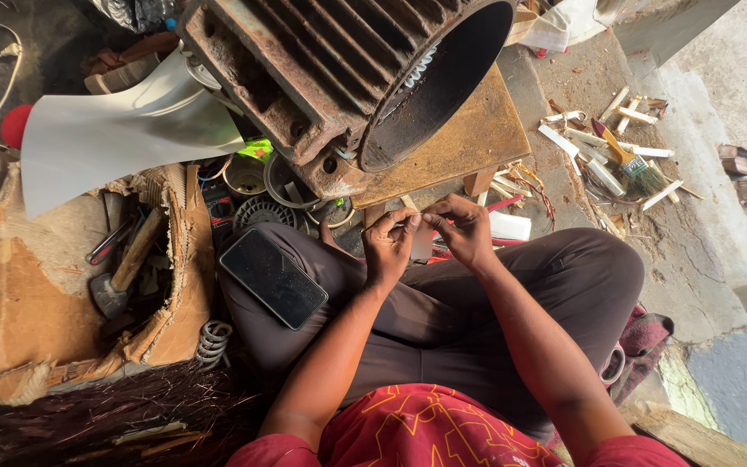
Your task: The person sits on the ground and works on a large metal motor housing. They cut small white strips with scissors and insert them into the slots of the motor housing, repeating the process several times.
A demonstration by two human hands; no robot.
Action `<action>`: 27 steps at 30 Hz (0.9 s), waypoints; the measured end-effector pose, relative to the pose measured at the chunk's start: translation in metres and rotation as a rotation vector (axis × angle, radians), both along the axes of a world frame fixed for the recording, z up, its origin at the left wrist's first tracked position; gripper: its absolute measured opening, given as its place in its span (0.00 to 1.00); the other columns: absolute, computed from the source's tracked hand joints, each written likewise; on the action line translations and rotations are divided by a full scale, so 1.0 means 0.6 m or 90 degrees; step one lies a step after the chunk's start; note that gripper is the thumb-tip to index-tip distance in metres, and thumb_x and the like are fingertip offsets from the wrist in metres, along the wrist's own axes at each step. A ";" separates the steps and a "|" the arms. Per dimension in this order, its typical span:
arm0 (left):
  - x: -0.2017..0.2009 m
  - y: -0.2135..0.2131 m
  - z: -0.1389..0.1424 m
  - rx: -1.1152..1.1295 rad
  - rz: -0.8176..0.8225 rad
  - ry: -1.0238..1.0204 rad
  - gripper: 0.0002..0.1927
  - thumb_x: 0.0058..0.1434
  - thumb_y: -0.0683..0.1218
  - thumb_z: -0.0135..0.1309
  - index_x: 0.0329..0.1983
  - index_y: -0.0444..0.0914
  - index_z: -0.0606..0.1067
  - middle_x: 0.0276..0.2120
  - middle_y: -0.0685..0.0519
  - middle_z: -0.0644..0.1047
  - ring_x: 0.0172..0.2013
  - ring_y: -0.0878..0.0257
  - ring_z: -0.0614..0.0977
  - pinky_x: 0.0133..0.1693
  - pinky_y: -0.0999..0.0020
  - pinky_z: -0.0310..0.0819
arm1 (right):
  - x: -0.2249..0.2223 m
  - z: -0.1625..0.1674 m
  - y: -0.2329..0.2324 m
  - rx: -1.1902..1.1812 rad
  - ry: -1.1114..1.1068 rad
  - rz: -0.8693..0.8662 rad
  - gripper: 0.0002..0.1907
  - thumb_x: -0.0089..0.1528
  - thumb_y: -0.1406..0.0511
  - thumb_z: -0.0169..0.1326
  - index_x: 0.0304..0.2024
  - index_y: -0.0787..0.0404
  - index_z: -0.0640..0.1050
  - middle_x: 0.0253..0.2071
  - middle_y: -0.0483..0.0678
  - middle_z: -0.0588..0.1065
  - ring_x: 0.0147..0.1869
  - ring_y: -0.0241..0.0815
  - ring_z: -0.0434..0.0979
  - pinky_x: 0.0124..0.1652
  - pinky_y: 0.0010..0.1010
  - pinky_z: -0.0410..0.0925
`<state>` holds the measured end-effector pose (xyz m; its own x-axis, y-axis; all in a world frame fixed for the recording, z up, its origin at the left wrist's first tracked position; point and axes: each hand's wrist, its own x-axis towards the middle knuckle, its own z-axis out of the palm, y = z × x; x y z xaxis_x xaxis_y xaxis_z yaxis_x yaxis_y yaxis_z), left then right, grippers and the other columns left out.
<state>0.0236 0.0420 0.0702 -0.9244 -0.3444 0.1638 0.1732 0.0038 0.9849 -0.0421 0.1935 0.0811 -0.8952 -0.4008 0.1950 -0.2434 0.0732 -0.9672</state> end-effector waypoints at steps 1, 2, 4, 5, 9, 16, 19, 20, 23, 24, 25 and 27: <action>0.001 -0.001 0.003 -0.007 0.007 0.008 0.09 0.70 0.45 0.58 0.44 0.32 0.80 0.33 0.57 0.80 0.32 0.75 0.79 0.32 0.80 0.72 | 0.000 0.002 -0.001 -0.008 0.001 0.008 0.03 0.63 0.70 0.62 0.38 0.66 0.82 0.37 0.45 0.80 0.41 0.33 0.79 0.42 0.26 0.72; 0.001 -0.001 0.005 -0.013 0.013 0.017 0.09 0.70 0.45 0.58 0.44 0.33 0.80 0.32 0.57 0.80 0.32 0.75 0.79 0.31 0.80 0.71 | 0.000 0.004 -0.001 -0.016 0.003 0.016 0.04 0.63 0.70 0.62 0.38 0.66 0.82 0.37 0.45 0.80 0.42 0.33 0.79 0.42 0.26 0.72; 0.003 -0.004 0.009 -0.027 0.016 0.024 0.08 0.70 0.44 0.57 0.42 0.33 0.80 0.30 0.57 0.81 0.30 0.75 0.79 0.31 0.79 0.71 | -0.001 0.007 0.002 -0.041 -0.066 0.062 0.06 0.62 0.69 0.63 0.40 0.66 0.82 0.38 0.45 0.79 0.43 0.32 0.78 0.44 0.26 0.72; 0.004 -0.005 0.010 -0.034 0.018 0.026 0.07 0.71 0.43 0.56 0.41 0.33 0.80 0.30 0.57 0.81 0.30 0.75 0.80 0.30 0.79 0.71 | -0.002 0.008 0.003 -0.054 -0.102 0.085 0.08 0.61 0.69 0.64 0.41 0.67 0.82 0.38 0.45 0.79 0.43 0.32 0.77 0.44 0.26 0.72; 0.008 -0.007 0.005 -0.101 0.052 0.056 0.07 0.70 0.42 0.56 0.40 0.33 0.80 0.29 0.57 0.79 0.30 0.75 0.77 0.31 0.78 0.70 | 0.000 0.001 0.004 -0.049 -0.169 0.056 0.07 0.62 0.69 0.64 0.39 0.67 0.82 0.38 0.46 0.80 0.42 0.33 0.78 0.43 0.26 0.73; -0.003 -0.006 -0.032 0.091 -0.019 -0.023 0.10 0.72 0.44 0.56 0.45 0.31 0.81 0.31 0.58 0.79 0.32 0.76 0.75 0.34 0.79 0.68 | 0.005 -0.026 -0.008 -0.054 -0.113 -0.020 0.06 0.63 0.68 0.62 0.37 0.67 0.81 0.36 0.46 0.79 0.41 0.33 0.79 0.42 0.26 0.72; -0.008 -0.002 -0.038 0.143 -0.060 -0.019 0.10 0.69 0.43 0.57 0.48 0.31 0.79 0.35 0.57 0.81 0.36 0.74 0.80 0.40 0.79 0.74 | 0.003 -0.029 -0.004 -0.056 -0.057 -0.038 0.05 0.64 0.68 0.62 0.37 0.66 0.81 0.37 0.46 0.79 0.42 0.33 0.78 0.43 0.25 0.71; -0.010 -0.001 -0.039 0.142 -0.070 -0.016 0.11 0.68 0.43 0.57 0.48 0.30 0.78 0.36 0.56 0.82 0.38 0.73 0.82 0.42 0.79 0.76 | 0.003 -0.029 -0.002 -0.062 -0.046 -0.041 0.05 0.64 0.68 0.61 0.36 0.66 0.81 0.37 0.45 0.79 0.42 0.33 0.78 0.44 0.25 0.71; -0.011 0.002 -0.037 0.055 -0.022 -0.048 0.10 0.68 0.42 0.58 0.48 0.30 0.80 0.36 0.55 0.82 0.37 0.74 0.81 0.41 0.79 0.76 | 0.001 -0.028 -0.002 -0.034 -0.019 -0.041 0.05 0.64 0.69 0.62 0.36 0.65 0.80 0.37 0.45 0.79 0.42 0.33 0.79 0.45 0.25 0.72; -0.011 0.002 -0.036 0.047 -0.021 -0.046 0.10 0.68 0.42 0.58 0.48 0.30 0.80 0.35 0.55 0.82 0.36 0.73 0.81 0.40 0.79 0.76 | 0.000 -0.027 -0.002 0.018 0.027 -0.050 0.03 0.62 0.69 0.61 0.36 0.64 0.80 0.37 0.46 0.80 0.42 0.34 0.80 0.45 0.26 0.72; -0.010 0.002 -0.034 0.040 -0.020 -0.046 0.09 0.69 0.41 0.57 0.47 0.30 0.80 0.34 0.55 0.83 0.35 0.73 0.82 0.39 0.78 0.76 | -0.001 -0.026 -0.003 0.070 0.071 -0.059 0.02 0.61 0.70 0.61 0.36 0.64 0.81 0.37 0.46 0.80 0.42 0.34 0.80 0.45 0.26 0.72; -0.007 0.000 -0.029 0.003 -0.019 -0.032 0.08 0.69 0.41 0.56 0.47 0.31 0.80 0.33 0.54 0.82 0.34 0.73 0.82 0.37 0.78 0.76 | -0.001 -0.022 -0.006 0.132 0.116 -0.071 0.03 0.59 0.71 0.61 0.35 0.64 0.81 0.36 0.47 0.80 0.41 0.35 0.81 0.44 0.27 0.73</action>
